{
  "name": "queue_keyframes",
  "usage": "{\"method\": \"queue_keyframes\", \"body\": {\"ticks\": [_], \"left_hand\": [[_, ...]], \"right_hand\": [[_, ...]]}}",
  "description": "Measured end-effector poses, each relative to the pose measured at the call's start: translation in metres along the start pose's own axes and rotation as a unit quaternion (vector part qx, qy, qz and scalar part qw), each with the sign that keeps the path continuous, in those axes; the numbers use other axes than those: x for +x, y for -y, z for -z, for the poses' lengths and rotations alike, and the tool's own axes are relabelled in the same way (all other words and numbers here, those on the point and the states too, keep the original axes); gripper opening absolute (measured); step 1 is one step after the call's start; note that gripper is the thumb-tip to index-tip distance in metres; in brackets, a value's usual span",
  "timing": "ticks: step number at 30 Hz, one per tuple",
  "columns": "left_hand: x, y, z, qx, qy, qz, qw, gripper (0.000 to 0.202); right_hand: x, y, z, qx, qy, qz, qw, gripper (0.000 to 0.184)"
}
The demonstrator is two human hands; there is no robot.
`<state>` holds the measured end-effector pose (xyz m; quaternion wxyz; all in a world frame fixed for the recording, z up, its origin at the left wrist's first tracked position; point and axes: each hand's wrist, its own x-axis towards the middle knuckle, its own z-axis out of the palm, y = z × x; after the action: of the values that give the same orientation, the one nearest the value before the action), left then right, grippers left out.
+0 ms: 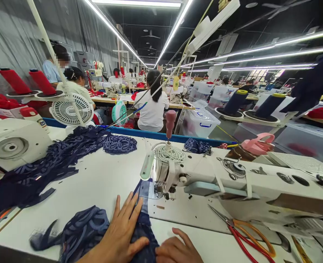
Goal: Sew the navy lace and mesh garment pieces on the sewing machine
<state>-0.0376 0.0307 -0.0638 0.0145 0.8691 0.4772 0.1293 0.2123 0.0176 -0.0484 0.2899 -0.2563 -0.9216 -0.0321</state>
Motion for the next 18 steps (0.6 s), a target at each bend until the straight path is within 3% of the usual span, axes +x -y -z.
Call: {"method": "queue_keyframes", "body": {"ticks": [5, 8, 11, 14, 18], "left_hand": [[0.007, 0.000, -0.005, 0.016, -0.044, 0.004, 0.999, 0.100], [0.002, -0.002, 0.001, 0.030, -0.053, -0.005, 0.998, 0.097], [-0.009, -0.007, 0.004, 0.030, -0.040, -0.065, 0.997, 0.083], [-0.019, -0.012, -0.002, 0.044, -0.055, -0.098, 0.993, 0.070], [-0.023, -0.013, -0.010, 0.070, -0.081, -0.104, 0.989, 0.067]], "right_hand": [[0.028, 0.005, 0.005, -0.086, 0.042, -0.051, 0.994, 0.032], [0.020, 0.005, -0.001, -0.128, 0.047, -0.041, 0.990, 0.033], [0.011, 0.005, -0.002, -0.144, 0.026, -0.073, 0.986, 0.032], [0.013, 0.007, 0.000, -0.130, 0.047, -0.109, 0.984, 0.038], [0.012, 0.011, -0.006, -0.143, 0.049, -0.102, 0.983, 0.041]]}}
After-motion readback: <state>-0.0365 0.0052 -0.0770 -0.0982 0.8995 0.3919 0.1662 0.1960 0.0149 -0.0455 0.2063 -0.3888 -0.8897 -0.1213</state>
